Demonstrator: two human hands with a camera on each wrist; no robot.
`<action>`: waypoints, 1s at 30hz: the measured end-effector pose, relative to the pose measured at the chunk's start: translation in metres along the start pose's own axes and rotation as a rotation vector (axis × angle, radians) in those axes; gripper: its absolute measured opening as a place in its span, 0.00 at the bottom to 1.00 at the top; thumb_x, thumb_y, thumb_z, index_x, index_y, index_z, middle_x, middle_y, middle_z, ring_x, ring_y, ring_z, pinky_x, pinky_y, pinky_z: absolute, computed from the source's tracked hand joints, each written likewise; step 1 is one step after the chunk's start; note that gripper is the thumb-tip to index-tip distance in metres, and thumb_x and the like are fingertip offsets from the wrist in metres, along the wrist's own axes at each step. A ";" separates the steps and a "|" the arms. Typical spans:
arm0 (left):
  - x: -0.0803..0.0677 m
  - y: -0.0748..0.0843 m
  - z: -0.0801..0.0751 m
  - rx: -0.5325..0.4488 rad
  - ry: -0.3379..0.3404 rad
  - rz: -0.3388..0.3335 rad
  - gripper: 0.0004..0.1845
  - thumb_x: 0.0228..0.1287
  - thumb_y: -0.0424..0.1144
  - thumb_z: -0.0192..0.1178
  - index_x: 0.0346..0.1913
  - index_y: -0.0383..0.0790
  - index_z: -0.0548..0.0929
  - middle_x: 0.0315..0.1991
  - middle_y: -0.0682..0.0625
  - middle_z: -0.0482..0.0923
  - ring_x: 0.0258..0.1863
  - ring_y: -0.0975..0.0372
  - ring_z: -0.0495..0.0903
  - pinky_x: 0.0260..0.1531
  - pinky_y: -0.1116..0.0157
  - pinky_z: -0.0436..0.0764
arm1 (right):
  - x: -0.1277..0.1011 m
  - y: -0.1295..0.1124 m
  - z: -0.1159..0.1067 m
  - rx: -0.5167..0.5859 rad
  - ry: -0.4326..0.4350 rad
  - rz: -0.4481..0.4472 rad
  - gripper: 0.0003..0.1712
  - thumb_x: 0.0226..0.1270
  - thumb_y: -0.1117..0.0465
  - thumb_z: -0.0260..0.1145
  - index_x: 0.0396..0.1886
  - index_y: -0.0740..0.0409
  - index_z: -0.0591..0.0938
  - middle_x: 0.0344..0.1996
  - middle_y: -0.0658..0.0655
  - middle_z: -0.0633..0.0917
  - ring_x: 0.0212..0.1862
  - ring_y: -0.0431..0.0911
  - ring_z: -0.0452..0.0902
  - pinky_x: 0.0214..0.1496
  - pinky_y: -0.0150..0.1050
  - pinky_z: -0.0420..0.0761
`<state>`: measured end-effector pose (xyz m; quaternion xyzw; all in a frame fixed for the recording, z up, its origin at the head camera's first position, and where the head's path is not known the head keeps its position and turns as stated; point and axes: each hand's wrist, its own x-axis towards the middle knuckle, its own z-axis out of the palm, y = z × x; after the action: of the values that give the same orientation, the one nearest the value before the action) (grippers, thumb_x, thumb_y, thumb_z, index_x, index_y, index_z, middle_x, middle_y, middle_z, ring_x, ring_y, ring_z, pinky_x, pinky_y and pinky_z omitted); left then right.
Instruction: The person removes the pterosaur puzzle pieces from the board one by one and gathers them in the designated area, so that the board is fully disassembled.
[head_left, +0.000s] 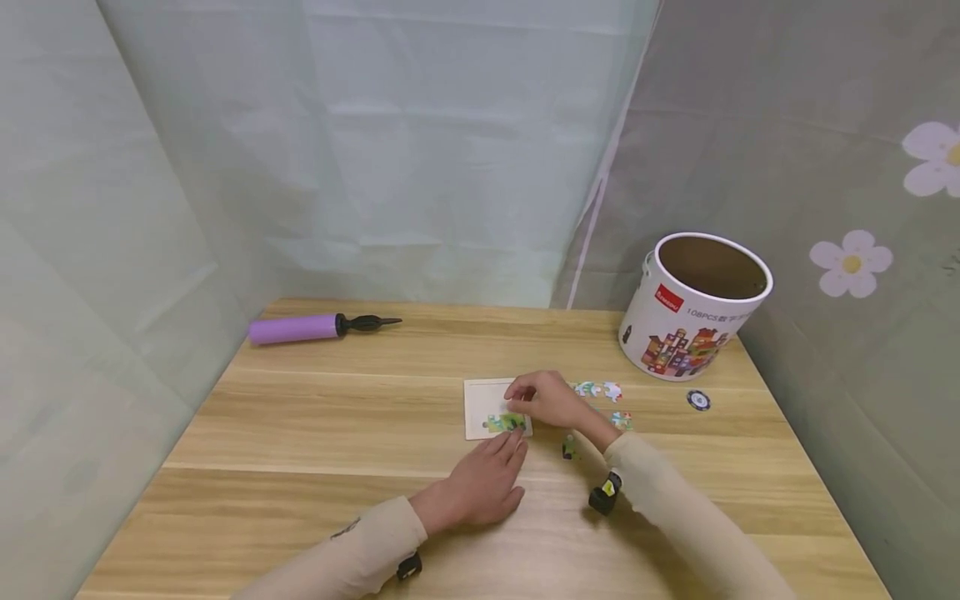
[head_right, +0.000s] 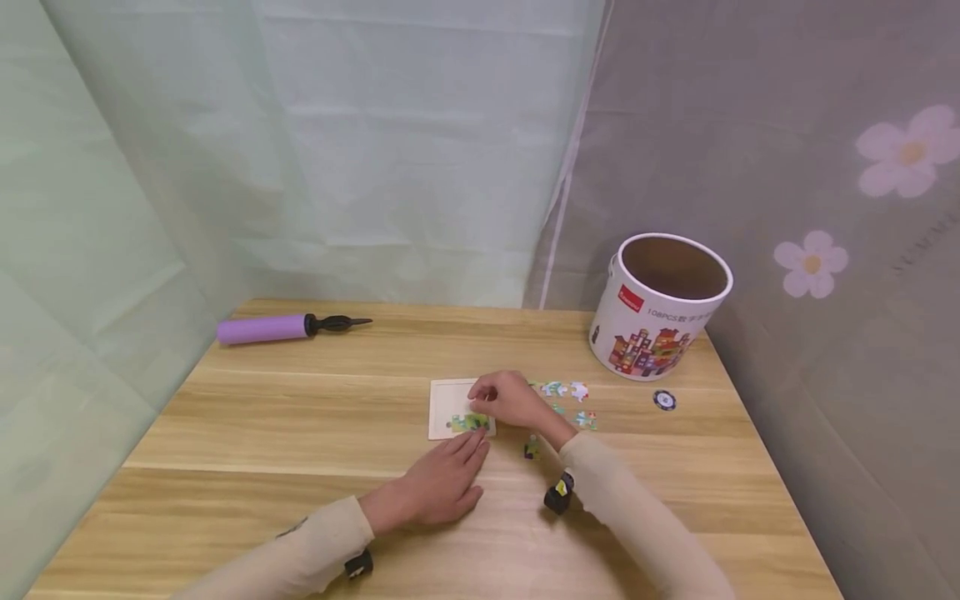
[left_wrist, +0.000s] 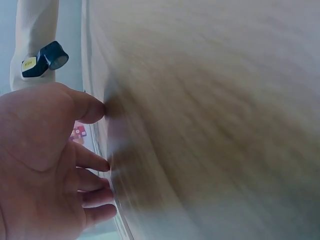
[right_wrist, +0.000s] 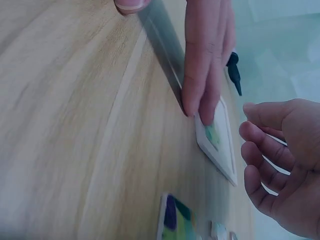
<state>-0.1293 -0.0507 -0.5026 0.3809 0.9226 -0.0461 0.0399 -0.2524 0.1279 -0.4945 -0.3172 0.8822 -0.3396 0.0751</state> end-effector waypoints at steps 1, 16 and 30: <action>0.000 0.000 0.001 0.018 0.008 0.010 0.34 0.78 0.53 0.49 0.74 0.31 0.68 0.77 0.38 0.62 0.78 0.53 0.60 0.76 0.60 0.60 | 0.002 0.000 0.002 0.000 -0.010 -0.003 0.04 0.68 0.61 0.72 0.40 0.55 0.89 0.29 0.43 0.87 0.34 0.37 0.80 0.39 0.33 0.80; -0.001 -0.002 0.001 0.131 0.070 0.054 0.34 0.78 0.54 0.48 0.72 0.29 0.70 0.75 0.37 0.65 0.77 0.54 0.62 0.76 0.62 0.60 | 0.012 -0.004 0.018 -0.066 -0.081 -0.033 0.04 0.65 0.56 0.75 0.37 0.50 0.92 0.30 0.42 0.88 0.32 0.33 0.80 0.38 0.32 0.80; -0.001 -0.003 0.003 0.089 0.067 0.040 0.35 0.77 0.54 0.49 0.73 0.29 0.69 0.76 0.37 0.64 0.78 0.54 0.61 0.76 0.62 0.59 | 0.013 -0.003 0.022 -0.038 -0.089 -0.025 0.03 0.65 0.57 0.76 0.31 0.48 0.92 0.28 0.40 0.87 0.30 0.32 0.79 0.36 0.32 0.80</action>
<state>-0.1304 -0.0534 -0.5058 0.4020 0.9127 -0.0734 -0.0073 -0.2533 0.1060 -0.5084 -0.3442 0.8805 -0.3091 0.1039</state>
